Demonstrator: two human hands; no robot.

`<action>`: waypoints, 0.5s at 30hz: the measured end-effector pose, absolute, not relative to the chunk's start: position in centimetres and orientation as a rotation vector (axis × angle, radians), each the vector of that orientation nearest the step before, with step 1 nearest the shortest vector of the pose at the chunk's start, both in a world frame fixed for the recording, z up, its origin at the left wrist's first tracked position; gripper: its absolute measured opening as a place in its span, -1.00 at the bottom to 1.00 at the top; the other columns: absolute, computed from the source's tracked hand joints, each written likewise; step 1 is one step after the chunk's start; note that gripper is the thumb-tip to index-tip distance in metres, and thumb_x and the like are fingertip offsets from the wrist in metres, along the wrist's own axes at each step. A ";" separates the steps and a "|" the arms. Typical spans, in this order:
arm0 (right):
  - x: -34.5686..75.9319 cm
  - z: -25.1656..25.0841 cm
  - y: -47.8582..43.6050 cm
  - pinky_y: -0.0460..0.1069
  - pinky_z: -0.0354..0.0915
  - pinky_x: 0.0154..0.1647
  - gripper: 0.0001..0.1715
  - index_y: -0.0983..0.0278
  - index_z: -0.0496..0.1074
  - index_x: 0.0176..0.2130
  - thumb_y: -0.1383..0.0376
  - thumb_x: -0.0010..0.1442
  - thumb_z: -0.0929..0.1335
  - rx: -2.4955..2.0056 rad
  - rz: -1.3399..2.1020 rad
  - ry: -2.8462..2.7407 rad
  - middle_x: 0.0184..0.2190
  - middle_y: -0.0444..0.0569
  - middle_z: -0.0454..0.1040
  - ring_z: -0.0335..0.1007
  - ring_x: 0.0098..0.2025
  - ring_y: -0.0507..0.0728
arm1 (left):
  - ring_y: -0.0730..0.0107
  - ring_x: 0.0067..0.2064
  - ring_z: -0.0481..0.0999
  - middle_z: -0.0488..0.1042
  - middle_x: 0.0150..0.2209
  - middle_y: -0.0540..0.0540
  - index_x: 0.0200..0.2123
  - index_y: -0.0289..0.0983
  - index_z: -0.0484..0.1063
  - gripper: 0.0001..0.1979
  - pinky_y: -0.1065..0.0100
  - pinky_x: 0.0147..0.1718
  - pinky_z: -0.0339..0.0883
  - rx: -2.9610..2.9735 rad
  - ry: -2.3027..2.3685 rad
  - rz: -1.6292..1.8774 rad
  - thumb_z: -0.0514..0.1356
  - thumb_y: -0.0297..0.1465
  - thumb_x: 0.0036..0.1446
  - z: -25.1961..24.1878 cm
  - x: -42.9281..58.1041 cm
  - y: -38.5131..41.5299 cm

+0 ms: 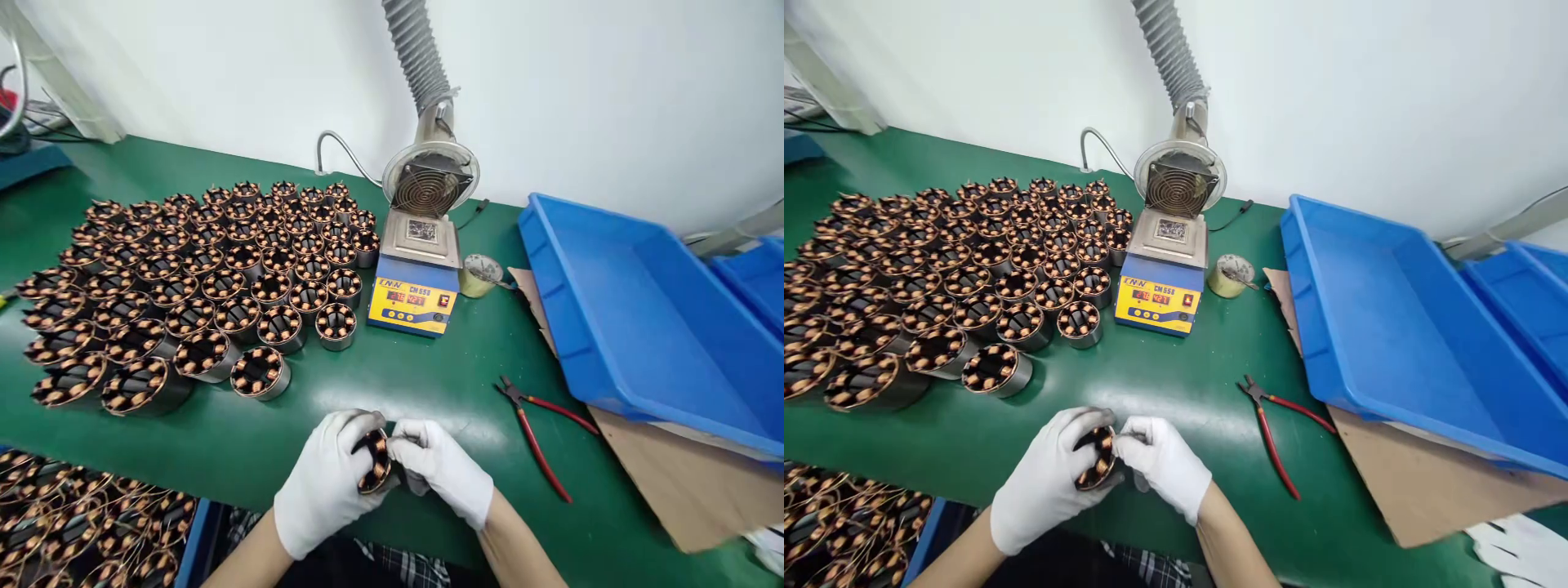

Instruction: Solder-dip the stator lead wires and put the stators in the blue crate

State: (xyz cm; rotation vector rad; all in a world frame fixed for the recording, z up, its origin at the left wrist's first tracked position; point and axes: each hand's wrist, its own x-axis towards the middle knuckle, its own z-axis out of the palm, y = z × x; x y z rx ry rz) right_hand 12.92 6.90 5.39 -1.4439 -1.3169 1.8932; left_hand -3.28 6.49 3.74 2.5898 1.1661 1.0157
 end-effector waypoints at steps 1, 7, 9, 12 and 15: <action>13.1 6.1 7.1 -0.13 -0.14 -0.73 -0.69 0.20 0.12 -0.61 0.12 0.02 0.25 -1.500 1.879 -1.293 -0.80 -0.31 0.02 -0.10 -0.76 -0.07 | 0.18 -0.26 0.51 0.53 -0.26 -0.20 -0.40 -0.33 0.44 -0.87 0.20 -0.32 0.48 2.598 1.180 1.006 0.22 -0.38 -0.04 3.8 -3.2 6.4; 17.6 12.0 7.0 -0.08 0.13 -0.61 -0.64 0.21 0.23 -0.63 0.07 0.05 0.27 -1.884 0.715 -1.151 -0.74 -0.17 0.23 0.14 -0.65 0.02 | 0.18 -0.23 0.50 0.53 -0.23 -0.20 -0.35 -0.32 0.47 -0.82 0.20 -0.32 0.49 2.565 1.208 0.977 0.25 -0.34 -0.03 3.8 -3.0 6.3; 19.2 12.0 6.5 -0.07 0.17 -0.58 -0.67 0.21 0.31 -0.56 0.05 0.05 0.28 -1.955 0.579 -1.201 -0.67 -0.13 0.32 0.22 -0.60 0.06 | 0.16 -0.23 0.50 0.53 -0.23 -0.21 -0.33 -0.34 0.47 -0.81 0.18 -0.32 0.50 2.555 1.215 0.983 0.24 -0.35 -0.02 3.7 -2.9 6.2; 21.0 9.6 5.9 -0.02 0.25 -0.51 -0.63 0.21 0.39 -0.47 -0.01 0.07 0.24 -2.124 0.532 -1.438 -0.55 -0.07 0.44 0.31 -0.54 0.11 | 0.12 -0.22 0.51 0.53 -0.22 -0.24 -0.35 -0.36 0.48 -0.79 0.15 -0.32 0.50 2.559 1.248 0.958 0.28 -0.34 -0.05 3.9 -2.9 5.9; 23.0 6.2 5.6 0.15 0.30 -0.21 -0.42 0.29 0.44 -0.22 -0.07 0.10 0.15 -2.311 0.055 -1.659 -0.21 0.14 0.48 0.39 -0.20 0.31 | 0.04 -0.21 0.52 0.53 -0.18 -0.28 -0.39 -0.37 0.48 -0.67 0.12 -0.32 0.51 2.617 1.273 0.819 0.37 -0.25 -0.19 4.4 -3.3 5.8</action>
